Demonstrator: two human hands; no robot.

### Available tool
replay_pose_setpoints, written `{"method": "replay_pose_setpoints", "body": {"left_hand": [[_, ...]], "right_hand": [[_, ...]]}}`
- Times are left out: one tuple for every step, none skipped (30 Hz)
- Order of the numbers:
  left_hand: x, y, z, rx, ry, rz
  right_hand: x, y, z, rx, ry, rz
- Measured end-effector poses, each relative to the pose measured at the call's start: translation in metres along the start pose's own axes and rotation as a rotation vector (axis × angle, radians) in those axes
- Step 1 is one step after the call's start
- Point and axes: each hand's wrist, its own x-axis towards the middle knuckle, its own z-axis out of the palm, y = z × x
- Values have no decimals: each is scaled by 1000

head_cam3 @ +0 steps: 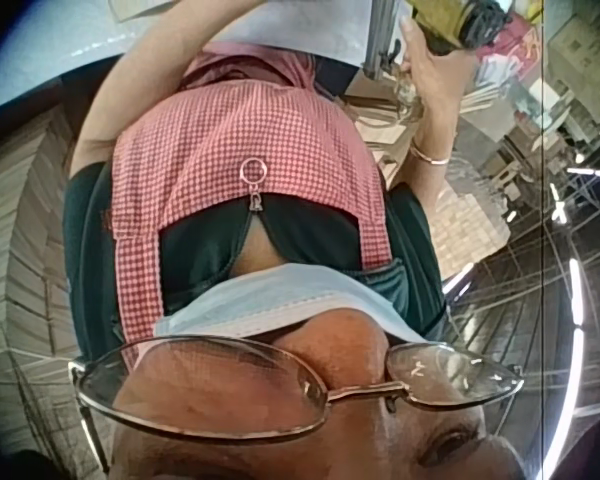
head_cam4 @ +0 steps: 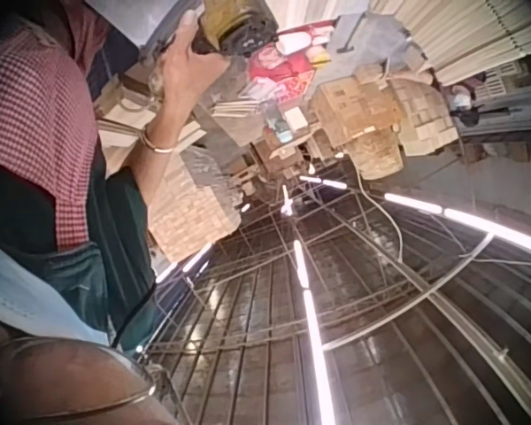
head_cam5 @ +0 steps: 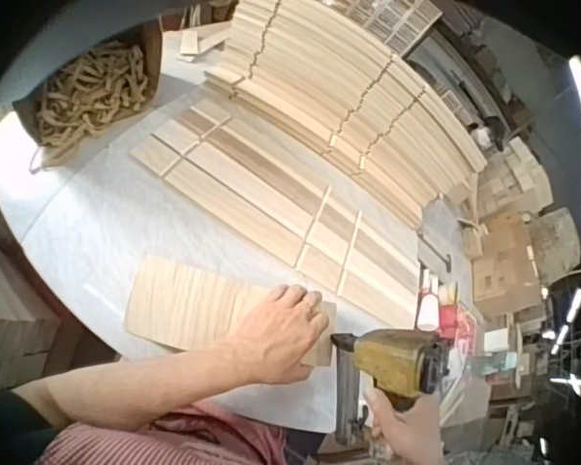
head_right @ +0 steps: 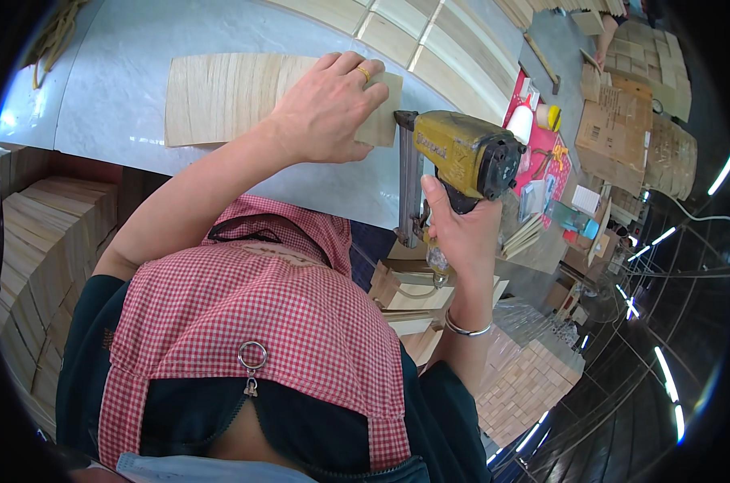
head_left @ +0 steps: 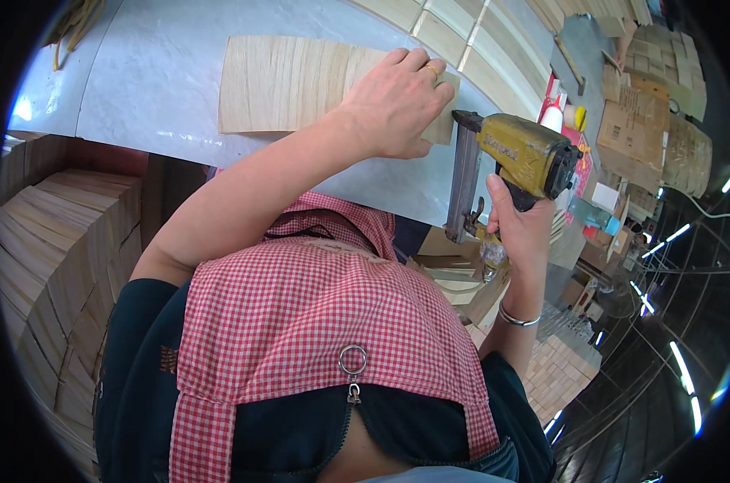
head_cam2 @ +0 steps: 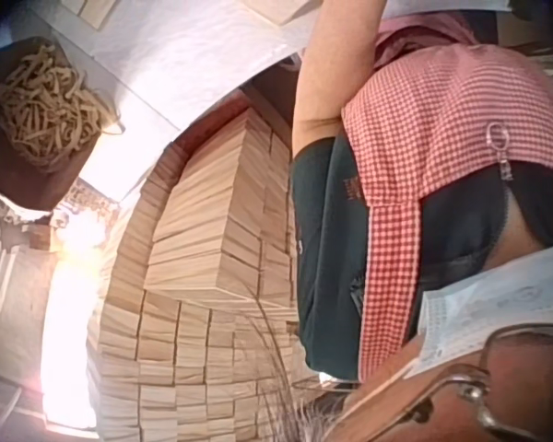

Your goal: Assemble small wooden boxes by applying glue and using a pneumatic nail gun to join wood pieces together.

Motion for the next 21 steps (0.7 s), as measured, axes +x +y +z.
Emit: {"method": "replay_pose_setpoints", "body": {"left_hand": [[0, 0, 0, 0, -1, 0], [0, 0, 0, -1, -1, 2], [0, 0, 0, -2, -3, 0], [0, 0, 0, -2, -5, -1], [0, 0, -1, -3, -6, -2], [1, 0, -1, -2, -7, -3], [1, 0, -1, -2, -5, -1], [1, -1, 0, 1, 14, 8], [0, -1, 2, 5, 33, 17], [0, -2, 3, 10, 52, 26], [-1, -3, 4, 15, 72, 34], [-1, -3, 5, 17, 74, 33], [-1, -3, 5, 31, 90, 32], [-2, -3, 6, 44, 106, 30], [-2, -3, 6, 58, 122, 28], [-3, -3, 6, 73, 138, 25], [-3, -3, 5, 74, 139, 24], [-2, -3, 5, 71, 121, 20], [-2, -2, 4, 68, 102, 15], [-2, -2, 4, 65, 82, 10], [-2, -2, 3, 61, 63, 4]], "right_hand": [[1, 0, 0, -2, -3, 0], [1, -1, 0, -2, -2, 1], [2, -3, -1, -11, -12, 16], [3, -6, -2, -20, -22, 32], [4, -8, -3, -28, -33, 46], [5, -11, -4, -36, -43, 61], [6, -12, -6, -36, -41, 60], [9, -14, -9, -39, -61, 65], [11, -15, -11, -42, -81, 70], [14, -16, -14, -45, -102, 75], [16, -18, -15, -47, -123, 79], [17, -21, -16, -47, -123, 76], [19, -24, -17, -59, -117, 56], [20, -27, -18, -71, -111, 36], [22, -30, -18, -83, -106, 15], [24, -31, -18, -95, -102, -5], [27, -32, -18, -95, -102, -7], [31, -32, -17, -95, -104, -17], [36, -33, -15, -96, -105, -26], [41, -33, -13, -96, -107, -35], [44, -33, -12, -98, -109, -44]]}}
